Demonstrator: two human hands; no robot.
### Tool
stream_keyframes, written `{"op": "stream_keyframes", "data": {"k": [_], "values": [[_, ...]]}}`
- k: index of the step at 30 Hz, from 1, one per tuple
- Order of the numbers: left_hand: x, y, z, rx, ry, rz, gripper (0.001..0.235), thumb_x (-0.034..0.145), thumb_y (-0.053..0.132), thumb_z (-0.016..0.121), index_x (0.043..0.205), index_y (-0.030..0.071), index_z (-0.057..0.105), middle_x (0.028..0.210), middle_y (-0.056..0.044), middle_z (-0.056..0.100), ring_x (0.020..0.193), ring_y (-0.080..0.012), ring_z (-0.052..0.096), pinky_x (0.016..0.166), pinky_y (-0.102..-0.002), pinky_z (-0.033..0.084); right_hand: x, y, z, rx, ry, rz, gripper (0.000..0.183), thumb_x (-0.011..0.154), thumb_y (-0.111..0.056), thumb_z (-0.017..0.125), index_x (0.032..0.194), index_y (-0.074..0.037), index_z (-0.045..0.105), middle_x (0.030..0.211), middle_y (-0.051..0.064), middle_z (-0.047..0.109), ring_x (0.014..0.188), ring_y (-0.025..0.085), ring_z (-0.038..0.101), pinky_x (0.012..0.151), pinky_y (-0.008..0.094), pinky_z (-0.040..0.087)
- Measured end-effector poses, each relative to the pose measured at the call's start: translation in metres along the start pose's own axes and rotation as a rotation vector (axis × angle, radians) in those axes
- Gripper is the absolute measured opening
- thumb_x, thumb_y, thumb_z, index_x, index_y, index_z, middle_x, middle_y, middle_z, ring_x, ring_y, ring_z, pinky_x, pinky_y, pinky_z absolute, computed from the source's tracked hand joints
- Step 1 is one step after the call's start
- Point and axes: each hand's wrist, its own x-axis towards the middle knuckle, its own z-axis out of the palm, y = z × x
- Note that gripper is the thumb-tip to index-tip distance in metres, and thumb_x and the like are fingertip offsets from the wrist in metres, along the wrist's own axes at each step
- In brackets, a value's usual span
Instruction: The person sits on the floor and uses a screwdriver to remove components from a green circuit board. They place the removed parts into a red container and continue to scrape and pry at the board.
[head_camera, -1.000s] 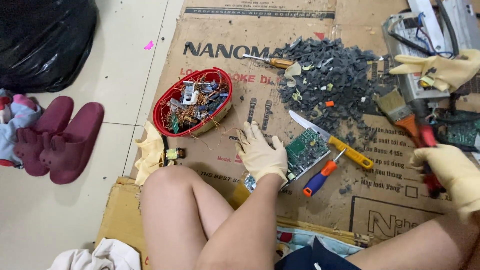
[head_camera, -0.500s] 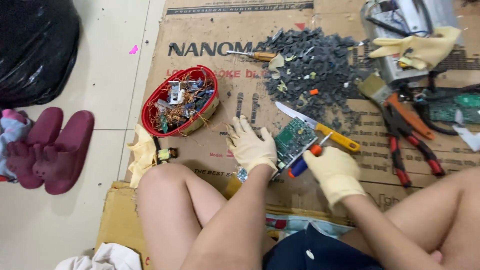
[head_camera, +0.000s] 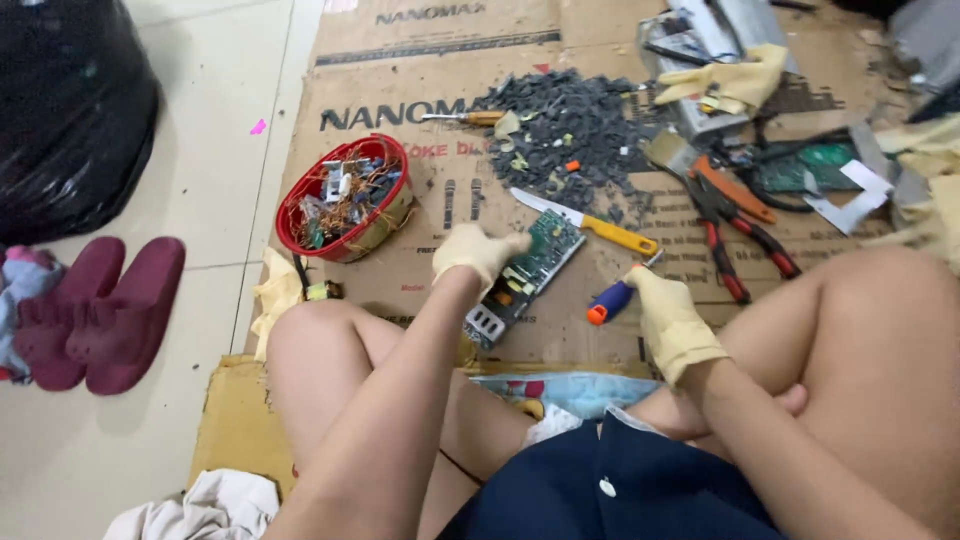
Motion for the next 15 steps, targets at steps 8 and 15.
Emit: {"op": "stream_keyframes", "data": {"k": [8, 15], "values": [[-0.039, 0.002, 0.035, 0.188, 0.059, 0.019, 0.103, 0.042, 0.033, 0.103, 0.125, -0.003, 0.054, 0.123, -0.015, 0.068, 0.117, -0.0323, 0.068, 0.100, -0.043, 0.056, 0.025, 0.054, 0.018, 0.484, -0.102, -0.087, 0.027, 0.082, -0.030, 0.063, 0.092, -0.005, 0.067, 0.064, 0.016, 0.066, 0.044, 0.030, 0.066, 0.038, 0.045, 0.054], [-0.065, -0.013, 0.059, 0.282, 0.206, 0.190, 0.071, 0.056, 0.026, 0.082, 0.115, 0.001, 0.052, 0.112, -0.013, 0.068, 0.109, -0.0318, 0.070, 0.098, -0.043, 0.056, -0.033, 0.046, -0.004, 0.638, -0.150, -0.286, 0.033, 0.088, -0.032, 0.072, 0.107, -0.006, 0.064, 0.063, 0.006, 0.058, 0.037, 0.016, 0.055, 0.037, 0.034, 0.054]]}}
